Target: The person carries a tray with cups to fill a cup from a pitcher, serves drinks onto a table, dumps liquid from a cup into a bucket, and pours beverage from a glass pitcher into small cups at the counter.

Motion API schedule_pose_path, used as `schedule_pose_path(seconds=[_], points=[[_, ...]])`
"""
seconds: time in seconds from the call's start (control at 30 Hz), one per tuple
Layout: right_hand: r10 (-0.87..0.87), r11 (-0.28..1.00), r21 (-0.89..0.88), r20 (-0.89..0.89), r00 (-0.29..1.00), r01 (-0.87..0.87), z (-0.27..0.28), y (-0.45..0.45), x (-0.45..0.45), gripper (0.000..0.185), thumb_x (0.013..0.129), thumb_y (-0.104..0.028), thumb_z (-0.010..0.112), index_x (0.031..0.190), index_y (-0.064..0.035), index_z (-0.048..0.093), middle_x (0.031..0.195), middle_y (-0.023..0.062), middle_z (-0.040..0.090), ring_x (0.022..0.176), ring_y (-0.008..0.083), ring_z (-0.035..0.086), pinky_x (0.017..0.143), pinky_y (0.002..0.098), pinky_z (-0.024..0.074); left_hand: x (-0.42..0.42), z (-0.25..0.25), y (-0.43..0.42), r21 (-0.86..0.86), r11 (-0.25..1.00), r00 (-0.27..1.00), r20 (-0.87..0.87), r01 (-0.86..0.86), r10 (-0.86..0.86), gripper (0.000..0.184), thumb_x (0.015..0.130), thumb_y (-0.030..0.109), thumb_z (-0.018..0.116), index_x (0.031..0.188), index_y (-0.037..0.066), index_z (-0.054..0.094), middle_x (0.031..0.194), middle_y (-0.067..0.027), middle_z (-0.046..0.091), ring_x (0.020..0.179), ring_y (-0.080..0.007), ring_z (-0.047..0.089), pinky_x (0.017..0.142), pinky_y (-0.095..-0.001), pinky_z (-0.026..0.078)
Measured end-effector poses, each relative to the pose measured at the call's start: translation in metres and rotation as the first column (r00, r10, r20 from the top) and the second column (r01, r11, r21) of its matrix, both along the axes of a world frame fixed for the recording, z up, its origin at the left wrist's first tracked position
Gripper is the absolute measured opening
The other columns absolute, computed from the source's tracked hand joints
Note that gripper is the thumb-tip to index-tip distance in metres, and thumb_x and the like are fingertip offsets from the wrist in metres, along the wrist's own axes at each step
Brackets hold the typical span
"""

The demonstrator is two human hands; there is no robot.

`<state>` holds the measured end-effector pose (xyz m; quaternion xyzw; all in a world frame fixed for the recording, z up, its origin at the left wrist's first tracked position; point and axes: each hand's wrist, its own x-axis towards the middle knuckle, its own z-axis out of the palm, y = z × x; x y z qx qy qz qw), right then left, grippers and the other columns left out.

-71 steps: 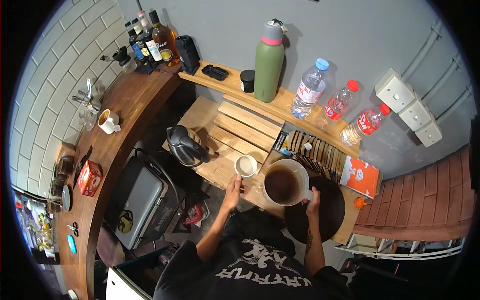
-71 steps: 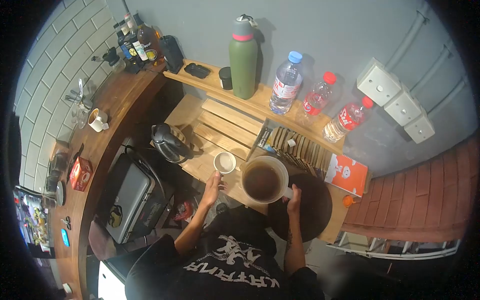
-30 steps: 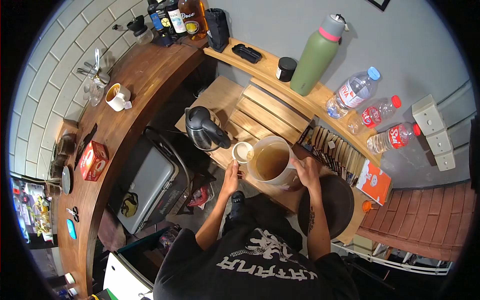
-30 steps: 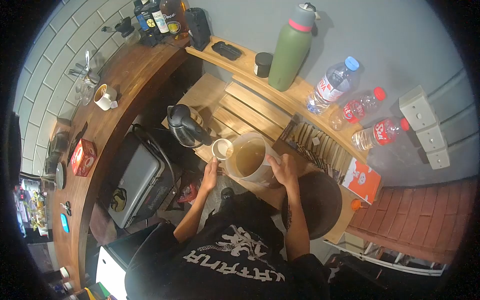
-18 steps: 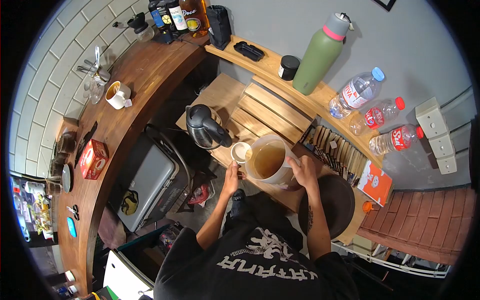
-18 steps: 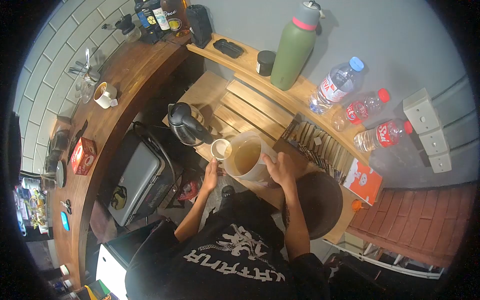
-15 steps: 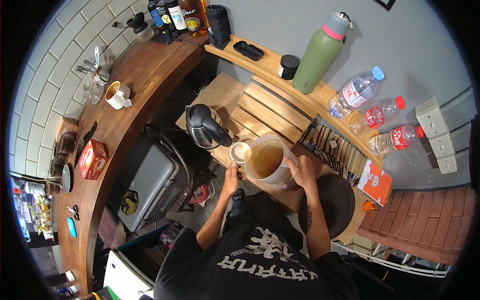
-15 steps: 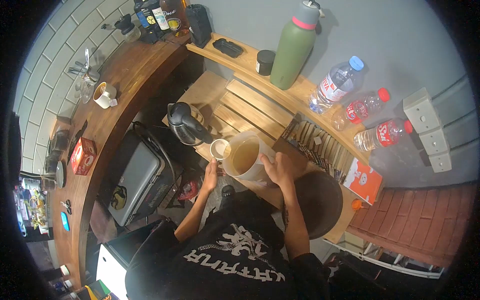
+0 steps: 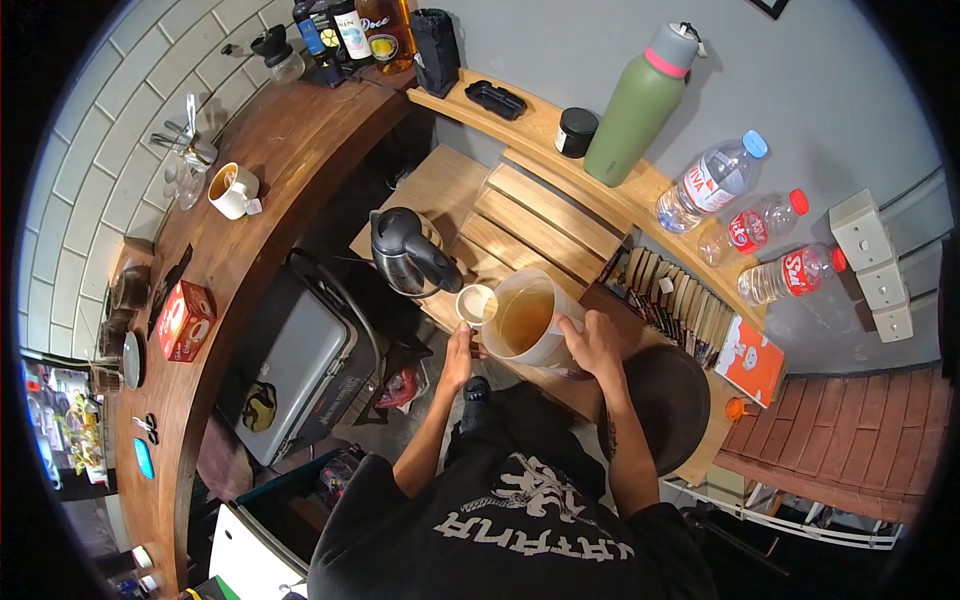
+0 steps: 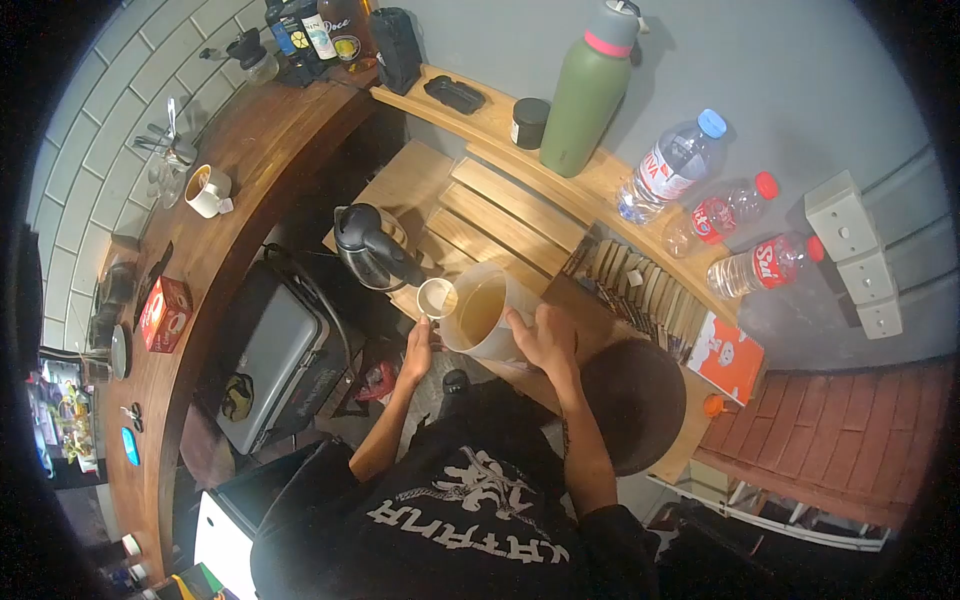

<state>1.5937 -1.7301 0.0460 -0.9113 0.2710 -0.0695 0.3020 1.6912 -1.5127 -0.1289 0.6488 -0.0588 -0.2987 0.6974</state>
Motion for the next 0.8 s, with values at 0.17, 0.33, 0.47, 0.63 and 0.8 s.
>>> schedule_pose_path(seconds=[0.17, 0.33, 0.47, 0.63, 0.8], points=[[0.001, 1.0, -0.001, -0.008, 1.0, -0.001, 0.001, 0.006, 0.001, 0.064, 0.08, -0.051, 0.058, 0.063, 0.0107, 0.058, 0.069, 0.0335, 0.058, 0.071, 0.0451, 0.061, 0.061, 0.0498, 0.0455, 0.004, -0.004, 0.004, 0.007, 0.999, 0.999, 0.016, 0.041, -0.041, 0.063, 0.098, 0.053, 0.03, 0.118, -0.005, 0.047, 0.103, -0.0128, 0.051, 0.07, -0.0161, 0.058, 0.062, -0.0301, 0.052], [0.018, 1.0, -0.009, 0.014, 1.0, -0.018, -0.002, 0.012, 0.004, 0.065, 0.08, -0.051, 0.058, 0.06, 0.0102, 0.057, 0.067, 0.0333, 0.057, 0.069, 0.0455, 0.061, 0.06, 0.0501, 0.046, 0.006, -0.009, 0.006, 0.007, 1.0, 0.999, 0.032, 0.005, -0.006, 0.061, 0.098, 0.051, 0.03, 0.118, -0.004, 0.046, 0.102, -0.0125, 0.05, 0.07, -0.0158, 0.058, 0.062, -0.0295, 0.051], [0.023, 0.999, -0.048, 0.051, 0.998, -0.021, -0.003, 0.016, 0.005, 0.065, 0.08, -0.052, 0.058, 0.059, 0.01, 0.057, 0.066, 0.0329, 0.057, 0.067, 0.0454, 0.061, 0.06, 0.0503, 0.0466, 0.005, -0.016, 0.008, -0.016, 1.0, 1.0, 0.008, -0.004, 0.004, 0.061, 0.098, 0.051, 0.03, 0.118, -0.004, 0.046, 0.102, -0.0131, 0.05, 0.07, -0.0156, 0.058, 0.061, -0.0295, 0.051], [0.038, 0.998, -0.043, 0.05, 0.998, -0.036, -0.004, 0.017, 0.006, 0.066, 0.08, -0.052, 0.058, 0.06, 0.0106, 0.057, 0.065, 0.0328, 0.057, 0.067, 0.0452, 0.061, 0.06, 0.0504, 0.0465, 0.004, -0.015, 0.01, -0.008, 1.0, 1.0, 0.02, -0.001, 0.001, 0.06, 0.098, 0.051, 0.03, 0.116, -0.004, 0.046, 0.097, -0.0123, 0.052, 0.068, -0.0156, 0.057, 0.061, -0.0296, 0.051], [0.04, 0.998, -0.042, 0.059, 0.997, -0.037, 0.0, 0.021, 0.007, 0.064, 0.08, -0.05, 0.059, 0.06, 0.0108, 0.057, 0.064, 0.0326, 0.056, 0.066, 0.0451, 0.061, 0.06, 0.0502, 0.0458, 0.004, -0.013, 0.012, -0.003, 1.0, 0.999, 0.031, 0.02, -0.02, 0.06, 0.098, 0.052, 0.029, 0.109, -0.003, 0.048, 0.088, -0.0107, 0.054, 0.067, -0.016, 0.057, 0.061, -0.03, 0.051]])
